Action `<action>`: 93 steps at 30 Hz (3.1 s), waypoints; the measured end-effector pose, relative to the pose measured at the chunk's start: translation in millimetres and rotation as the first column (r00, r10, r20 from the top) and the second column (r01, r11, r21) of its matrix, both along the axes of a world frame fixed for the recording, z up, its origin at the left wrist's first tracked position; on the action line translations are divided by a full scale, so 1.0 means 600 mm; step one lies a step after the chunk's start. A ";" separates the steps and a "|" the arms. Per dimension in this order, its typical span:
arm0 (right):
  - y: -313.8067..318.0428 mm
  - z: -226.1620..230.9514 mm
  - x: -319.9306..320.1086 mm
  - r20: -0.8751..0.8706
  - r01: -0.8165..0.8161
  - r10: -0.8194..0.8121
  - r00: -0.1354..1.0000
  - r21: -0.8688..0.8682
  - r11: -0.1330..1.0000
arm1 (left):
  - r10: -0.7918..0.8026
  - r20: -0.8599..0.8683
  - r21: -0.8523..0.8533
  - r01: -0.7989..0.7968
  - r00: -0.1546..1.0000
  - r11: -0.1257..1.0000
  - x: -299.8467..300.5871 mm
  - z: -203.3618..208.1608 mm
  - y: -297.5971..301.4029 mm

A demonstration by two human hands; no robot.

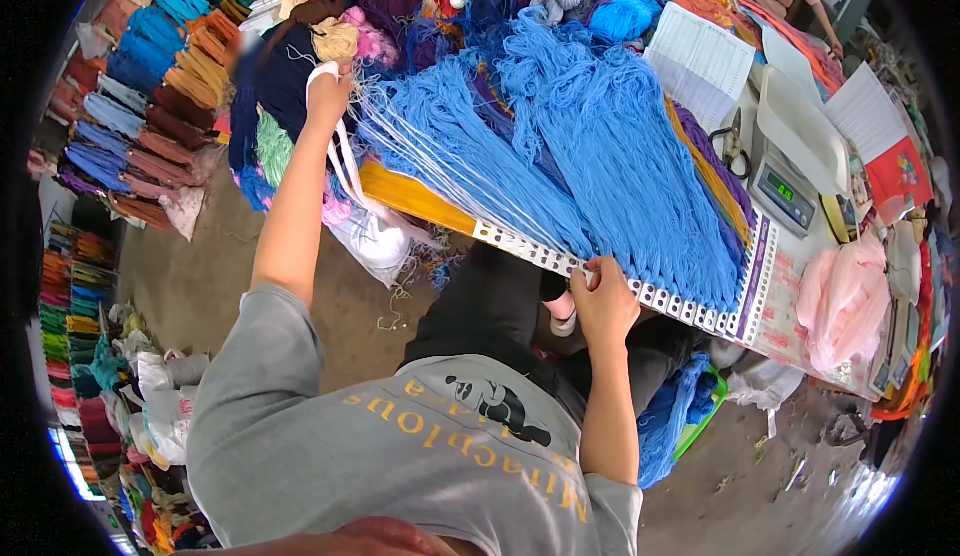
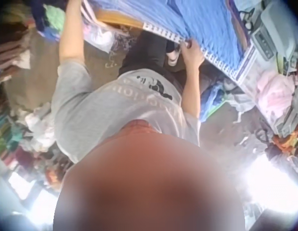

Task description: The person is cutting and attaching pink textile fringe to a sample display card that already contains blue fringe.

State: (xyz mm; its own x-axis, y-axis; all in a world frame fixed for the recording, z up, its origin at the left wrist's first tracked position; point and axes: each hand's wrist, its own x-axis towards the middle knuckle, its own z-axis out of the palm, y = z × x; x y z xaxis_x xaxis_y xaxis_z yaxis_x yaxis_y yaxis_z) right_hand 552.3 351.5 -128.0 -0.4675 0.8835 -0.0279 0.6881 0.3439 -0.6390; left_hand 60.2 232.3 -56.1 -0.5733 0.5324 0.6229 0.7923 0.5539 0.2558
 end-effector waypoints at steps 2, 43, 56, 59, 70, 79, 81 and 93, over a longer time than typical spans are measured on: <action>-0.001 -0.002 0.002 0.007 0.001 -0.001 1.000 0.007 1.000 | -0.012 0.119 0.059 0.005 0.993 0.998 0.048 0.004 0.001; -0.064 0.046 -0.009 -0.736 -0.294 -0.176 0.654 -0.461 0.837 | -0.475 0.465 0.657 -0.068 -0.747 0.751 0.566 -0.057 0.053; 0.097 0.123 0.440 -0.956 0.451 -0.286 0.063 -0.229 0.863 | -0.866 0.240 0.880 -0.278 -0.439 0.385 0.333 -0.017 -0.062; 0.067 0.104 0.272 -0.671 0.426 -0.400 0.625 -0.136 0.894 | -0.587 0.436 0.789 -0.024 -0.682 0.614 0.447 -0.049 0.024; 0.076 -0.049 0.064 -0.299 -0.094 0.000 0.954 -0.302 0.949 | -0.058 0.643 0.294 0.177 -0.763 0.939 0.592 -0.116 0.127; 0.072 -0.056 0.051 -0.202 -0.001 -0.051 0.978 -0.251 0.968 | -0.129 0.956 0.244 0.466 -0.265 0.851 0.616 -0.140 0.158; 0.078 -0.080 0.045 -0.268 -0.046 -0.033 0.963 -0.283 0.958 | -0.155 0.947 0.278 0.476 -0.281 0.834 0.607 -0.170 0.166; 0.058 -0.047 0.051 -0.176 -0.069 0.042 0.984 -0.151 0.986 | -0.263 0.621 0.518 0.135 -0.739 0.845 0.492 -0.047 0.114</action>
